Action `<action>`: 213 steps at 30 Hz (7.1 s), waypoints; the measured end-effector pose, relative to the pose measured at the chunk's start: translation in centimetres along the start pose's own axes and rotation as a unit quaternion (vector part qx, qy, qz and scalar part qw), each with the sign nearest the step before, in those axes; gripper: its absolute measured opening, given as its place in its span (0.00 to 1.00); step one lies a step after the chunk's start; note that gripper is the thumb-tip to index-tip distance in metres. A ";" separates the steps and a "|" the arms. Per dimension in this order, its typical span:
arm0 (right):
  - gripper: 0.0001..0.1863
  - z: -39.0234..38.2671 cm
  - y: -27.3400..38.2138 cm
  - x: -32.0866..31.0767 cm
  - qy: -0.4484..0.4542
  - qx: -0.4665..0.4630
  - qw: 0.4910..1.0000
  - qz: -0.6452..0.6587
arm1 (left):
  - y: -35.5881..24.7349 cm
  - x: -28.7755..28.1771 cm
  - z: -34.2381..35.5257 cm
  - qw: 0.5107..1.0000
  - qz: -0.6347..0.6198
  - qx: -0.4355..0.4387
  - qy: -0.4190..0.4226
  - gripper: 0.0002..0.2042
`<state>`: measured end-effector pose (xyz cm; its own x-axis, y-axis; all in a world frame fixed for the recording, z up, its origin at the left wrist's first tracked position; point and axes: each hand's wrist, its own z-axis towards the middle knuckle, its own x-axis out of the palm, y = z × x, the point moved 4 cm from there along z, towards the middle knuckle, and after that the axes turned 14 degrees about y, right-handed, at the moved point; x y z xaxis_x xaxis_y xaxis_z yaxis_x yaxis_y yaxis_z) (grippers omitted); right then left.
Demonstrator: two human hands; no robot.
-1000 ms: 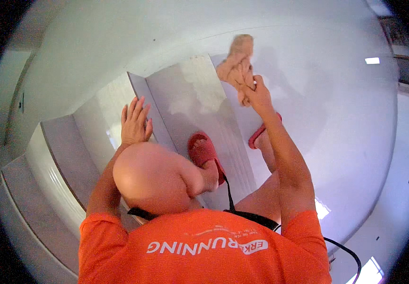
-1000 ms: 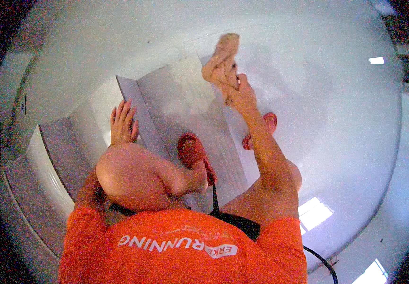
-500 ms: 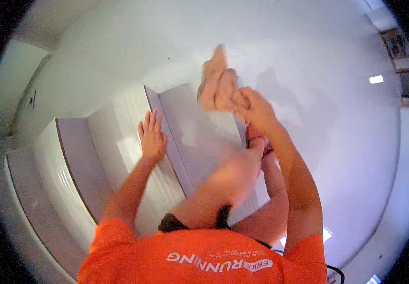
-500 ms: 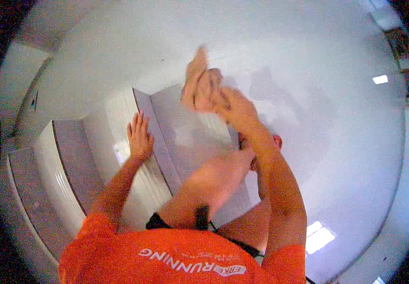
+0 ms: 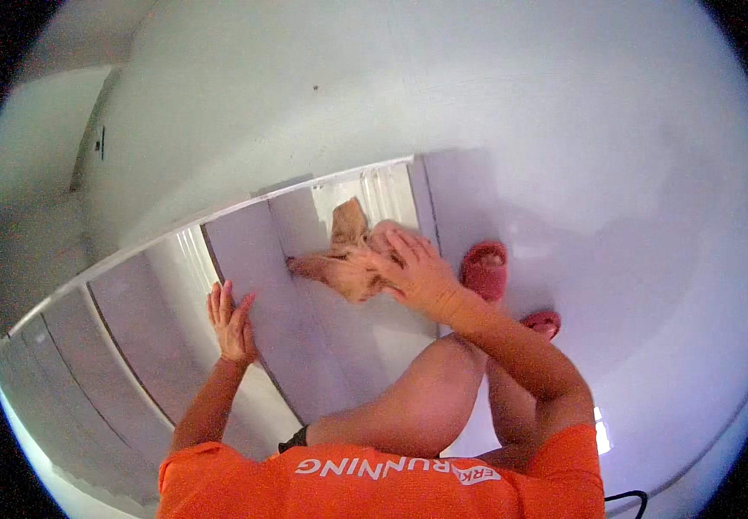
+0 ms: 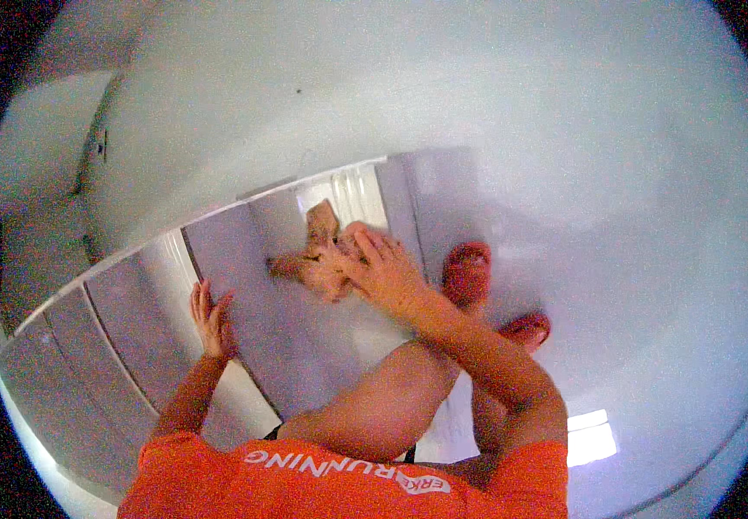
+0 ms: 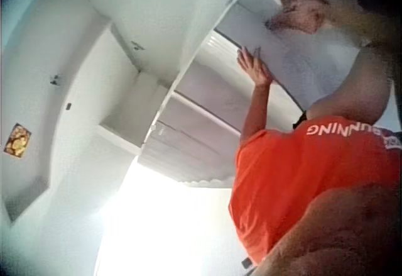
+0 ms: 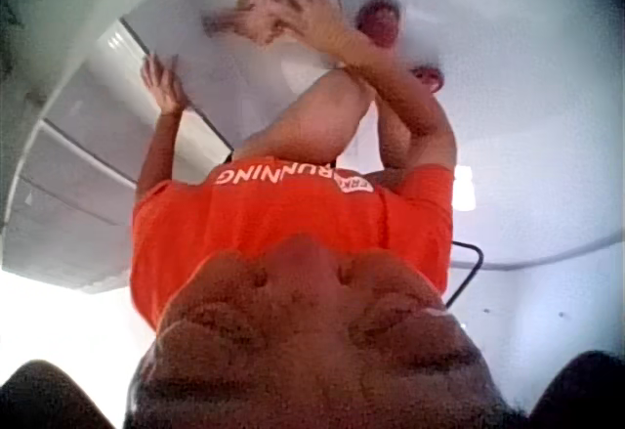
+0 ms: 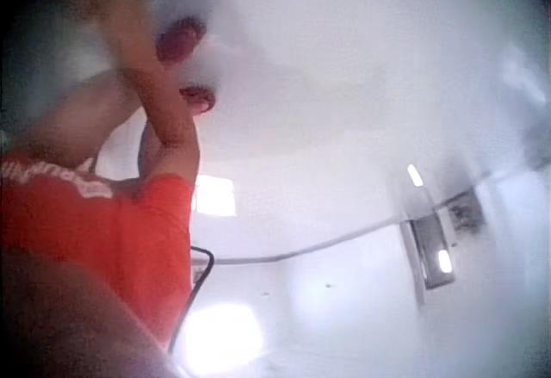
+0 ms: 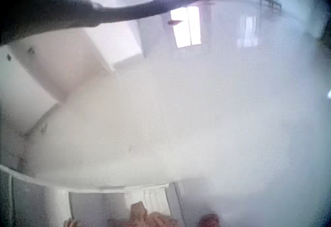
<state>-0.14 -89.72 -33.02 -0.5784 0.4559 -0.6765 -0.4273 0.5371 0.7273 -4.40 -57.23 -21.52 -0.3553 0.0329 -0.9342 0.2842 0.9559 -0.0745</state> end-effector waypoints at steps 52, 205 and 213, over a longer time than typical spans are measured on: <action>0.26 3.0 -4.3 2.1 0.136 -0.132 0.977 -0.093 | -15.3 13.3 9.7 0.963 -0.258 0.042 -0.065 0.23; 0.12 17.0 -14.2 1.3 0.022 0.298 0.911 0.284 | -6.2 12.0 17.5 0.964 -0.189 -0.058 -0.177 0.20; 0.15 13.8 -14.3 -0.7 -0.011 0.265 0.944 0.195 | -9.8 15.8 7.0 0.971 -0.228 -0.046 -0.057 0.22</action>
<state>15.98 -87.94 -44.56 -0.6032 0.7040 -0.3749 0.2276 0.6024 0.7650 -6.52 -68.09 -37.97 -0.3234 -0.4269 -0.8445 0.0385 0.8858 -0.4626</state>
